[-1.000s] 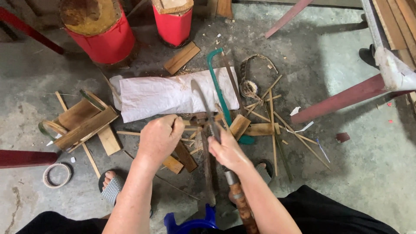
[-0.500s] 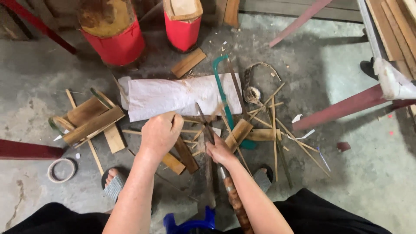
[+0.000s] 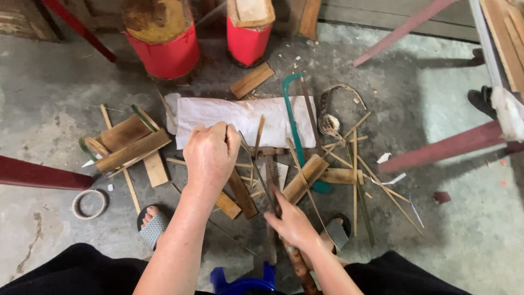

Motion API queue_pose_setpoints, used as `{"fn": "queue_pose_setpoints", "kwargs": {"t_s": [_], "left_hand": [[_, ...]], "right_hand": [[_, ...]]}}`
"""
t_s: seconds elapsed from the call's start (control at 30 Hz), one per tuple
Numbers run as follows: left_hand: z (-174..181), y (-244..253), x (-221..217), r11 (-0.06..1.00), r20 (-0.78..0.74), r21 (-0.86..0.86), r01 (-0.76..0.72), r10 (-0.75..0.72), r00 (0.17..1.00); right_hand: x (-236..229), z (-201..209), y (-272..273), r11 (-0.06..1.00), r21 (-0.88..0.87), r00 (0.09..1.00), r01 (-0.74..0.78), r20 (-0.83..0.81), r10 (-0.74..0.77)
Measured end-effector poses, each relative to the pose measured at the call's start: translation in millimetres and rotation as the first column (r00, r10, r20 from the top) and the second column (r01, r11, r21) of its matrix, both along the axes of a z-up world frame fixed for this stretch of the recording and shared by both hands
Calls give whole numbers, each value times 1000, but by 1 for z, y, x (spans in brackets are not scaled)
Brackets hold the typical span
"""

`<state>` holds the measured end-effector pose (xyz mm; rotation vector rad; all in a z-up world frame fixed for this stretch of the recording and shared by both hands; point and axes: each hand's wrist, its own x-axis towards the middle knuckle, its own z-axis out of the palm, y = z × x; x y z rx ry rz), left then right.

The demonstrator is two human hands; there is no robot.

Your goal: Shaping and trimming thin strips of wood using a hand-held curved blade.

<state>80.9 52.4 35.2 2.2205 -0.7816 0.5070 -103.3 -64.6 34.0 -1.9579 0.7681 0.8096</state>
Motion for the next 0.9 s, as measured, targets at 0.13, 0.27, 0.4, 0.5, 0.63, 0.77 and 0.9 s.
{"fn": "queue_pose_setpoints", "kwargs": {"t_s": [0.13, 0.27, 0.4, 0.5, 0.63, 0.77, 0.9], "left_hand": [[23, -4, 12, 999, 64, -34, 27, -25, 998], [37, -27, 32, 986, 234, -153, 68, -30, 972], [51, -46, 51, 987, 289, -157, -19, 64, 955], [53, -48, 69, 986, 274, -160, -37, 80, 958], [65, -44, 77, 975, 244, -213, -68, 120, 962], [61, -47, 77, 971, 188, -225, -85, 128, 974], [62, -51, 71, 976, 174, -200, -83, 118, 978]], "right_hand": [[-14, 10, 11, 981, 82, 981, 177, -99, -168], [13, 3, 1, 958, 15, 947, 287, 144, -286], [59, -20, -39, 961, -235, 881, 148, 472, -20], [89, -12, -41, 970, -165, 904, 179, 417, -96], [80, 6, -29, 972, -167, 924, 163, 372, -91], [64, 4, -28, 973, -122, 935, 197, 323, -148], [64, -5, -31, 970, -101, 924, 220, 341, -174]]}}
